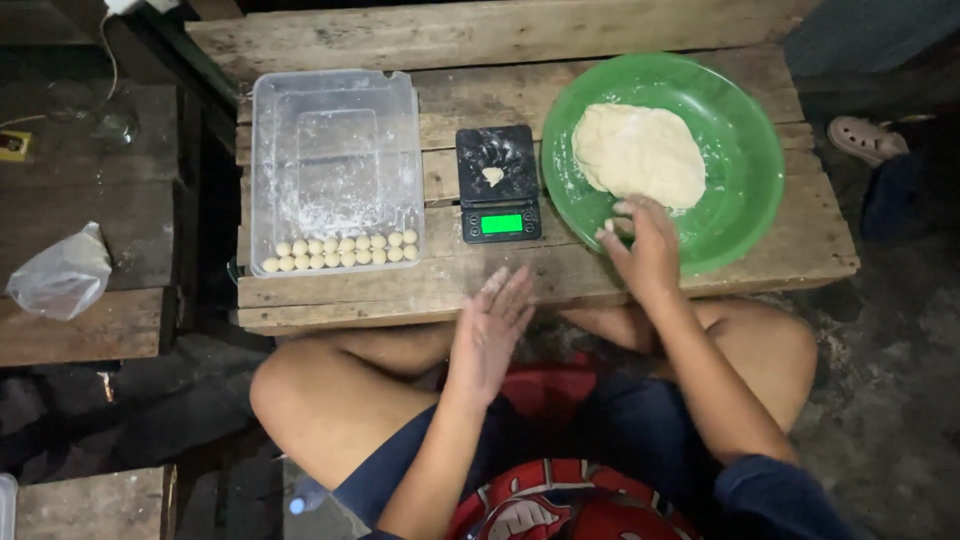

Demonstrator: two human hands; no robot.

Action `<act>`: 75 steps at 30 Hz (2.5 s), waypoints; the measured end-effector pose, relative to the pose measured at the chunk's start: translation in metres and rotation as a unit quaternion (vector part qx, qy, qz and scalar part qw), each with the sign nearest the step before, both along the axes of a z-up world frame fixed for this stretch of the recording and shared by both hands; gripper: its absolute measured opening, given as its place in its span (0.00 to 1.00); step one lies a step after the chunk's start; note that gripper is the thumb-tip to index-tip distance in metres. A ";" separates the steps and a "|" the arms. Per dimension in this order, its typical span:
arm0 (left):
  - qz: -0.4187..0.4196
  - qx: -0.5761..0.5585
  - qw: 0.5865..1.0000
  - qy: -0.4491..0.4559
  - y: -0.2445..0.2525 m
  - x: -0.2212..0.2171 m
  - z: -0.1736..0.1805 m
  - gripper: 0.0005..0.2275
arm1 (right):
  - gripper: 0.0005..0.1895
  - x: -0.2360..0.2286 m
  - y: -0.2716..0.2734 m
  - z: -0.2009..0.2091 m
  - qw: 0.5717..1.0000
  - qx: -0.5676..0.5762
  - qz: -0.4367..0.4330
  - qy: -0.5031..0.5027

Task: The person portions dough from a large mass on a green plate, weighs each piece on a digital scale, rolls it into a ball, and places it in a plastic container. This process is repeated multiple times.

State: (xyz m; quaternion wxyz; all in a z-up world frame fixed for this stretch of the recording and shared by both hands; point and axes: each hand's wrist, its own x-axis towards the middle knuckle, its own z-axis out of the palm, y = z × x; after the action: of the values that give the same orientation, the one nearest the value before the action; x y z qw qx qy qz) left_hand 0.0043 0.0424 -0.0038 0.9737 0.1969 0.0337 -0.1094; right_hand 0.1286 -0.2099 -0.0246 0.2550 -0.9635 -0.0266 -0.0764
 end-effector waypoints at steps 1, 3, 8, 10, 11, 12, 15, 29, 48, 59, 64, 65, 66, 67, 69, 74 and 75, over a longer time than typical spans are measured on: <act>0.016 0.106 0.993 0.051 0.004 -0.001 0.001 0.28 | 0.23 0.000 0.002 -0.014 0.998 0.041 0.005 -0.052; 0.034 0.210 0.972 0.103 0.010 -0.004 -0.021 0.20 | 0.23 0.003 0.010 -0.033 0.991 0.083 0.011 -0.103; 0.009 0.381 0.916 0.121 0.018 -0.012 -0.067 0.10 | 0.13 0.024 0.053 -0.027 0.992 0.126 0.024 -0.013; 0.005 0.418 0.903 0.100 0.021 -0.008 -0.070 0.07 | 0.11 0.046 0.069 -0.021 0.992 0.117 0.051 -0.026; -0.001 0.455 0.887 0.076 0.023 -0.007 -0.071 0.05 | 0.09 0.056 0.077 -0.019 0.990 0.109 0.075 -0.039; 0.001 0.454 0.888 0.079 0.022 -0.007 -0.078 0.05 | 0.09 0.065 0.083 -0.020 0.990 0.108 0.078 -0.037; 0.011 0.434 0.895 0.099 0.020 -0.002 -0.099 0.05 | 0.08 0.091 0.096 -0.015 0.983 0.171 0.067 -0.025; 0.060 0.424 0.892 0.146 0.013 0.006 -0.083 0.08 | 0.06 0.094 -0.032 -0.039 0.984 0.159 -0.056 0.059; 0.008 0.428 0.883 0.193 0.014 0.007 -0.066 0.08 | 0.09 0.104 -0.094 -0.025 0.972 -0.085 -0.021 -0.218; -0.013 0.431 0.885 0.176 0.017 0.009 -0.056 0.09 | 0.03 0.135 -0.132 -0.105 0.981 0.004 -0.047 -0.189; -0.024 0.433 0.882 0.182 0.019 0.007 -0.063 0.10 | 0.05 0.119 -0.111 -0.079 0.980 -0.171 -0.063 -0.082; -0.027 0.429 0.883 0.186 0.018 0.007 -0.065 0.11 | 0.08 0.115 -0.108 -0.070 0.982 -0.150 -0.079 -0.086; -0.027 0.428 0.884 0.187 0.018 0.009 -0.066 0.11 | 0.08 0.130 -0.136 -0.096 0.982 -0.151 -0.078 -0.086; -0.025 0.427 0.885 0.185 0.018 0.009 -0.067 0.10 | 0.06 0.143 -0.165 -0.123 0.982 -0.101 -0.110 -0.115; -0.025 0.425 0.886 0.182 0.017 0.009 -0.066 0.10 | 0.04 0.149 -0.183 -0.140 0.978 -0.051 -0.143 -0.143; -0.038 0.428 0.883 0.191 0.014 0.009 -0.066 0.09 | 0.09 0.105 -0.106 -0.058 0.929 0.321 -0.158 -0.092; -0.039 0.429 0.882 0.190 0.014 0.009 -0.064 0.09 | 0.09 0.106 -0.109 -0.059 0.929 0.322 -0.159 -0.092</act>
State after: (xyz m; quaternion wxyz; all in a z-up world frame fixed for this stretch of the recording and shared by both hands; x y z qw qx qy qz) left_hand 0.0132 0.0561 -0.0674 0.7642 0.5715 0.2543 -0.1573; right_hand 0.2346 -0.3188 -0.0841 0.5325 -0.8102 0.1292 -0.2084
